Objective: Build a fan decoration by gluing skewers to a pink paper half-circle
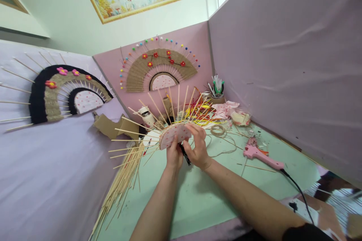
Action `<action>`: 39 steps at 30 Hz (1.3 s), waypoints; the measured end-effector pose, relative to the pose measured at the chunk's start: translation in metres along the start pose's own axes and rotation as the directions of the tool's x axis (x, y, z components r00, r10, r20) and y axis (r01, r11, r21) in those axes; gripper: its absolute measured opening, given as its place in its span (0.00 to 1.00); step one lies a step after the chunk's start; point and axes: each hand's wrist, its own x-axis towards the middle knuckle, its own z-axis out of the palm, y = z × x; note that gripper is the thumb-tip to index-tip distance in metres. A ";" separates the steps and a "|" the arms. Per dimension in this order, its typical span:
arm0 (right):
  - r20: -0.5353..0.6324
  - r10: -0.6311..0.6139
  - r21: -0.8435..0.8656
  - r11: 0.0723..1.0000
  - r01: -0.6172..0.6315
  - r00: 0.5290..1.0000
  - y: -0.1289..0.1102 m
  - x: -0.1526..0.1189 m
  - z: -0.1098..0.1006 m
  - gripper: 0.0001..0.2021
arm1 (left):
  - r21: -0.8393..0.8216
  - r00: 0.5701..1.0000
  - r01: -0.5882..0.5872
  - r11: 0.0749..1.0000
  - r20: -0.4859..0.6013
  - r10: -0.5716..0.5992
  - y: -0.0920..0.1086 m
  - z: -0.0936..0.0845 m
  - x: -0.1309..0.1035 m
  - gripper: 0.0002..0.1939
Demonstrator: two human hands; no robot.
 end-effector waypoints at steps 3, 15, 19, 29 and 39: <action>-0.074 0.172 0.041 0.985 -0.169 0.982 0.009 0.002 0.002 0.22 | -0.021 0.999 -0.026 0.999 -0.021 0.026 0.006 -0.001 0.004 0.14; 0.023 0.279 0.043 0.959 -0.280 0.960 0.014 0.003 0.003 0.16 | -0.045 0.999 0.016 0.999 -0.026 -0.018 0.006 0.000 0.003 0.12; 0.037 0.278 0.039 0.960 -0.279 0.960 0.015 0.002 0.003 0.15 | -0.051 1.000 0.018 0.999 -0.008 -0.019 0.006 0.000 0.003 0.14; -0.035 0.245 0.019 0.970 -0.244 0.969 0.014 0.007 -0.001 0.14 | -0.038 0.999 0.017 0.999 -0.027 -0.018 0.006 -0.001 0.004 0.13; -0.012 0.234 0.048 0.971 -0.234 0.972 0.016 0.006 0.000 0.12 | -0.047 0.999 0.033 0.998 -0.026 -0.034 0.007 0.000 0.004 0.12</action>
